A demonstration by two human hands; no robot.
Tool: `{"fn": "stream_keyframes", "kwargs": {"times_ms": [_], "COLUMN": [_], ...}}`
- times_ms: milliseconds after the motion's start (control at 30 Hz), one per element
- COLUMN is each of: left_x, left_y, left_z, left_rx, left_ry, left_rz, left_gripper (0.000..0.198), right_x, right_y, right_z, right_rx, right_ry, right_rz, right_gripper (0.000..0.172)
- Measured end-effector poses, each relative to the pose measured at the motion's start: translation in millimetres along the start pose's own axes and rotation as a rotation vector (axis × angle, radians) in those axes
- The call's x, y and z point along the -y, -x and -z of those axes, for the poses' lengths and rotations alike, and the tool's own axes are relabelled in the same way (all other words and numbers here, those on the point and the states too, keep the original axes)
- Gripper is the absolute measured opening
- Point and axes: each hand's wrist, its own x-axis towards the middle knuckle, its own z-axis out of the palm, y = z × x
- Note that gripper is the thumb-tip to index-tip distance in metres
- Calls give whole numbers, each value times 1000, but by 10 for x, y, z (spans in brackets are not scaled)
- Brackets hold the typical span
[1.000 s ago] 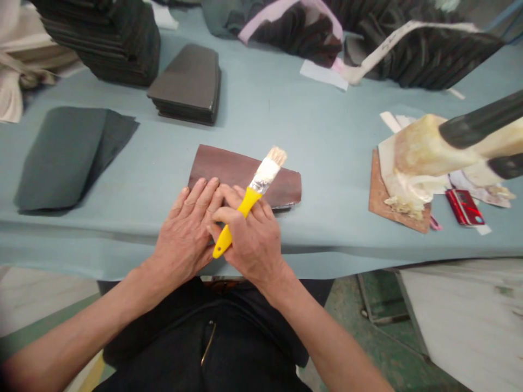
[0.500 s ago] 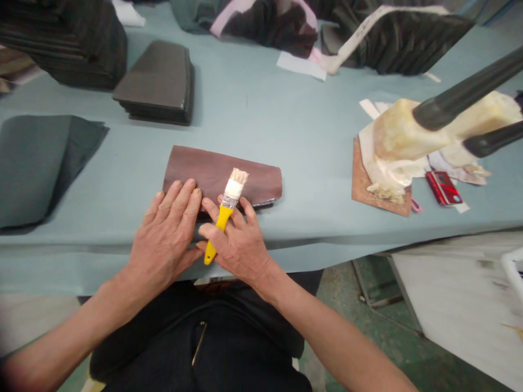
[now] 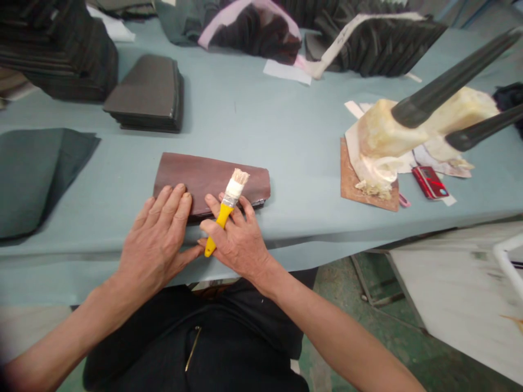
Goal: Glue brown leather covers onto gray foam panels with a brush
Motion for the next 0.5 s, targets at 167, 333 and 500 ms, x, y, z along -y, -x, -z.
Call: {"fn": "stream_keyframes", "kwargs": {"times_ms": [167,333,500], "left_x": [-17,-36,-46], "left_y": [-10,-14,-26], "left_z": [21,22,14], "left_rx": [31,35,35], "left_ry": [-12,-58,-112], "left_rz": [6,13,-7], "left_gripper": [96,100,100], "right_x": [-173,-274,-277], "right_y": [55,163,152], "right_z": [75,9,-6], "right_rx": [9,-1,-15], "right_ry": [-1,29,-4], "right_rz": [-51,-21,-19], "right_gripper": [24,22,19]}}
